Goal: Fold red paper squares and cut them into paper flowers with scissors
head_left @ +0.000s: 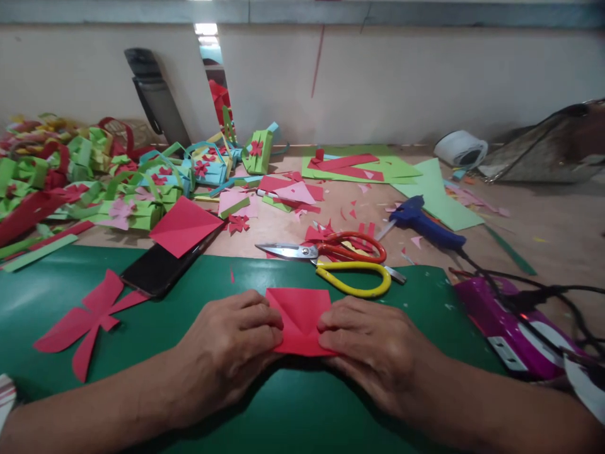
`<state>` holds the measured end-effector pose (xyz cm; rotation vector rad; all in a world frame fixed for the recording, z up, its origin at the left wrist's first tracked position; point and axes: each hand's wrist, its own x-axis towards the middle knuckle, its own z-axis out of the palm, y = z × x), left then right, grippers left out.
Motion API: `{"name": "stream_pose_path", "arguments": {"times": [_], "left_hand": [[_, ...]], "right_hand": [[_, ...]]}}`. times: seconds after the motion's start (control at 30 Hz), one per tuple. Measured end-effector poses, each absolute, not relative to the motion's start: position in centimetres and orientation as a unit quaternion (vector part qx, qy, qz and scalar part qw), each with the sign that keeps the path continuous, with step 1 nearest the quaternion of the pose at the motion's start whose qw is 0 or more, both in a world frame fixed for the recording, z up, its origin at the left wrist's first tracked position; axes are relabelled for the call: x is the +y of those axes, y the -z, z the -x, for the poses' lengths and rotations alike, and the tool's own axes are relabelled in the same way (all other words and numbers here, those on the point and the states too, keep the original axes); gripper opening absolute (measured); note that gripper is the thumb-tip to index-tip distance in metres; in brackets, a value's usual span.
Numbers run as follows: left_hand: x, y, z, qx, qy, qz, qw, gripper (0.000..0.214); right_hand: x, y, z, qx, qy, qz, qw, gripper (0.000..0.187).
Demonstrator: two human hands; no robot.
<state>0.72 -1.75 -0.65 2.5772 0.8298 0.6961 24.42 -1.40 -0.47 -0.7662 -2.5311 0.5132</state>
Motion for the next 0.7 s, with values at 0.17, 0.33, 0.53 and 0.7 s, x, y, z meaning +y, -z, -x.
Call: {"name": "stream_pose_path", "arguments": {"times": [0.17, 0.33, 0.53, 0.7], "left_hand": [[-1.7, 0.8, -0.8, 0.344, -0.293, -0.861, 0.234, 0.012], [-1.5, 0.9, -1.2, 0.481, -0.274, -0.786, 0.275, 0.005], [-2.1, 1.9, -1.2, 0.551, -0.277, -0.757, 0.217, 0.046], [-2.4, 2.5, -1.0, 0.541, -0.277, -0.774, 0.177, 0.058]], "right_hand": [[-0.9, -0.5, -24.1, -0.856, -0.302, 0.386, 0.165, 0.021], [-0.3, -0.9, -23.3, -0.8, -0.317, 0.479, 0.17, 0.018], [-0.3, 0.1, -22.9, -0.821, -0.198, 0.509, 0.163, 0.037], [-0.5, 0.7, -23.1, -0.827, -0.201, 0.49, 0.19, 0.031]]}}
